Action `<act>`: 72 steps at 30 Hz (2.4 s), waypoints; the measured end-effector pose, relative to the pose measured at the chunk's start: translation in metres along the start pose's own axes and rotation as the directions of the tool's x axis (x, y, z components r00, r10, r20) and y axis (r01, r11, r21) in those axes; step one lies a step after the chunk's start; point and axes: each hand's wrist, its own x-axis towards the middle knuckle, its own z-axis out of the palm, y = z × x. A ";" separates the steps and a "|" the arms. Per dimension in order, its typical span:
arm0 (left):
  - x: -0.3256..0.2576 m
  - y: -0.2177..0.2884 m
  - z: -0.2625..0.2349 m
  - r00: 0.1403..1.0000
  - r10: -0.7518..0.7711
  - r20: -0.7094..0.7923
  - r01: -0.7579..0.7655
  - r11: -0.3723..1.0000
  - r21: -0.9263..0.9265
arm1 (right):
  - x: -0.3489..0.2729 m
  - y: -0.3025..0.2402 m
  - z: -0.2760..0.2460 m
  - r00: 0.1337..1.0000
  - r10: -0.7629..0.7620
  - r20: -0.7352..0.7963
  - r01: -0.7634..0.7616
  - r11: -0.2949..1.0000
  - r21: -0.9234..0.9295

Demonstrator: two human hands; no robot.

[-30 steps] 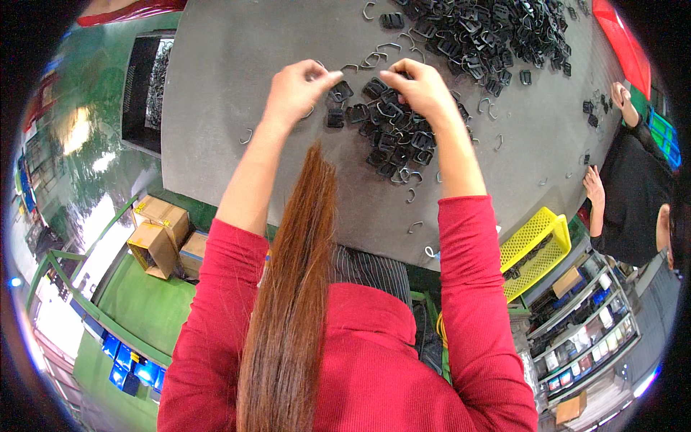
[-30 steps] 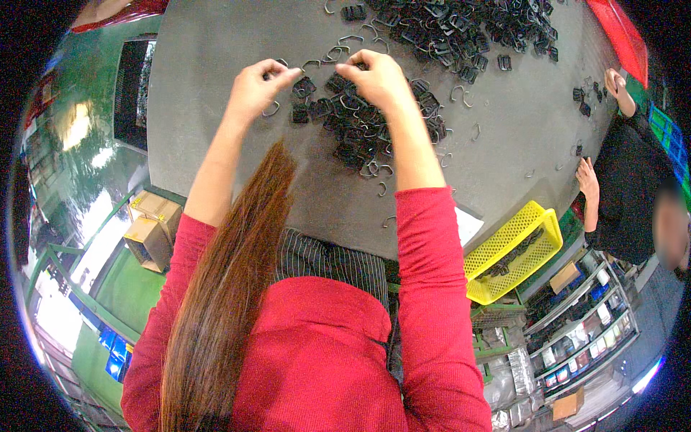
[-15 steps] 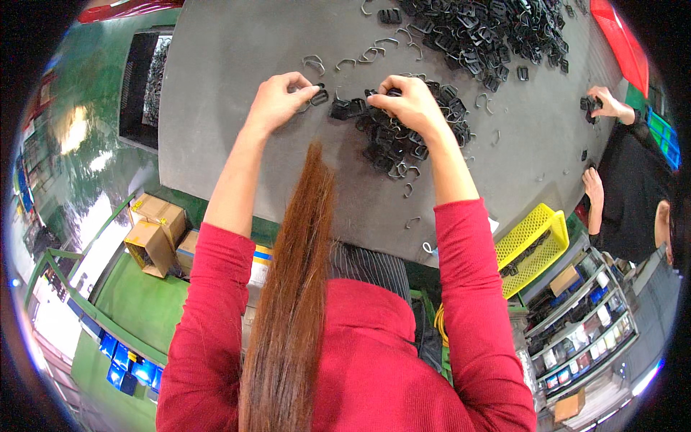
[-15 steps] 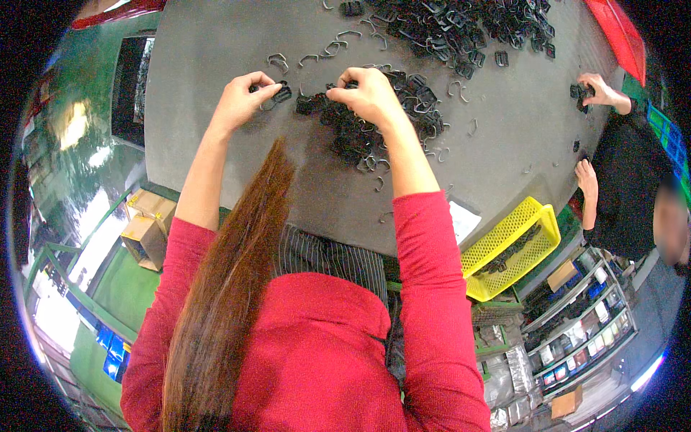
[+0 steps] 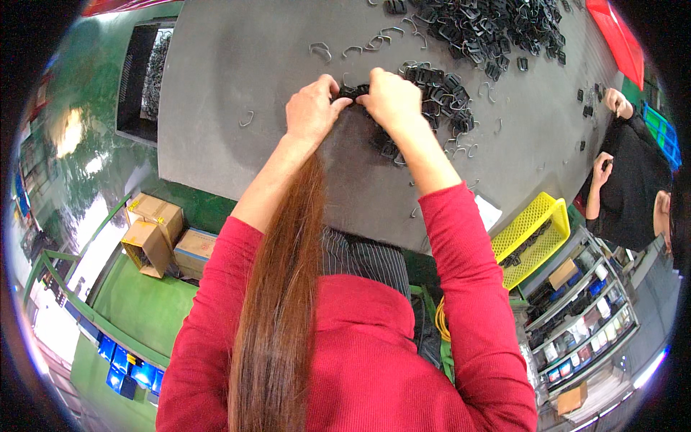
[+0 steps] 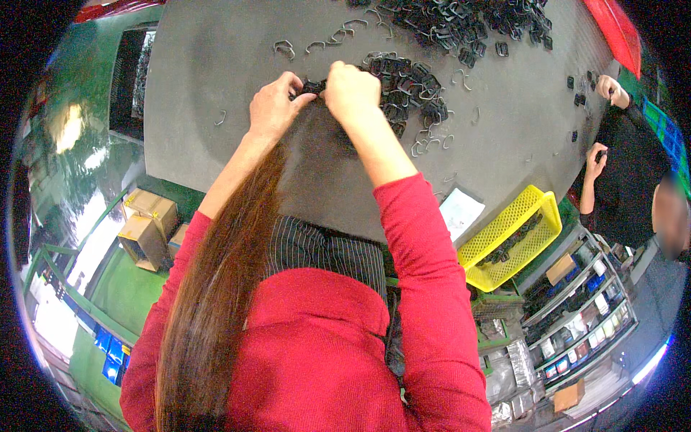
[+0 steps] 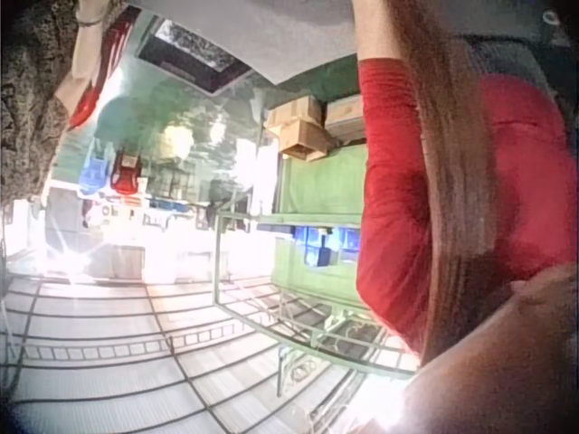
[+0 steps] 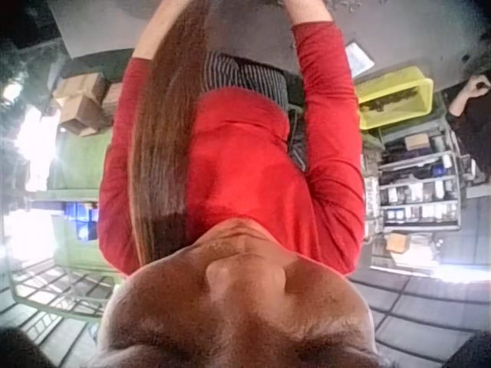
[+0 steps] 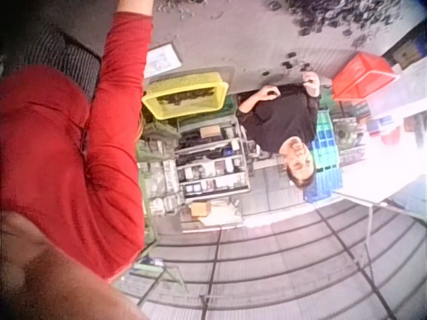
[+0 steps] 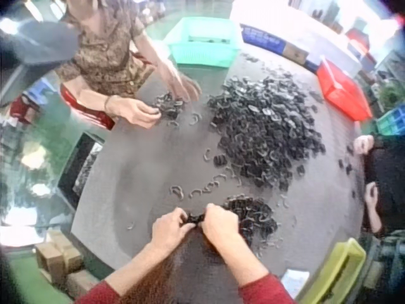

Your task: The person assembles small black plastic buckles with metal hooks by hand at a workbench. They pick up the components, connect them, and place the finished assemblies into a yellow basket.

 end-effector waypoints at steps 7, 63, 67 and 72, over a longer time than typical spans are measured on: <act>0.003 -0.040 -0.043 0.900 -0.123 0.419 0.304 0.865 -0.400 | -0.022 0.051 -0.032 0.971 0.231 0.069 -0.240 0.941 0.239; -0.100 0.169 0.108 0.902 0.367 -0.228 -0.410 0.893 -0.185 | -0.272 0.251 -0.012 0.577 0.545 -0.608 -0.103 0.787 0.608; -0.093 0.082 0.087 0.923 0.152 -0.353 -0.111 0.985 0.133 | -0.172 0.116 0.008 0.855 0.262 -0.448 -0.041 0.895 0.445; -0.089 0.057 0.086 0.969 0.193 -0.154 -0.178 0.979 0.103 | -0.086 0.048 0.027 0.893 0.385 -0.234 -0.282 0.882 0.377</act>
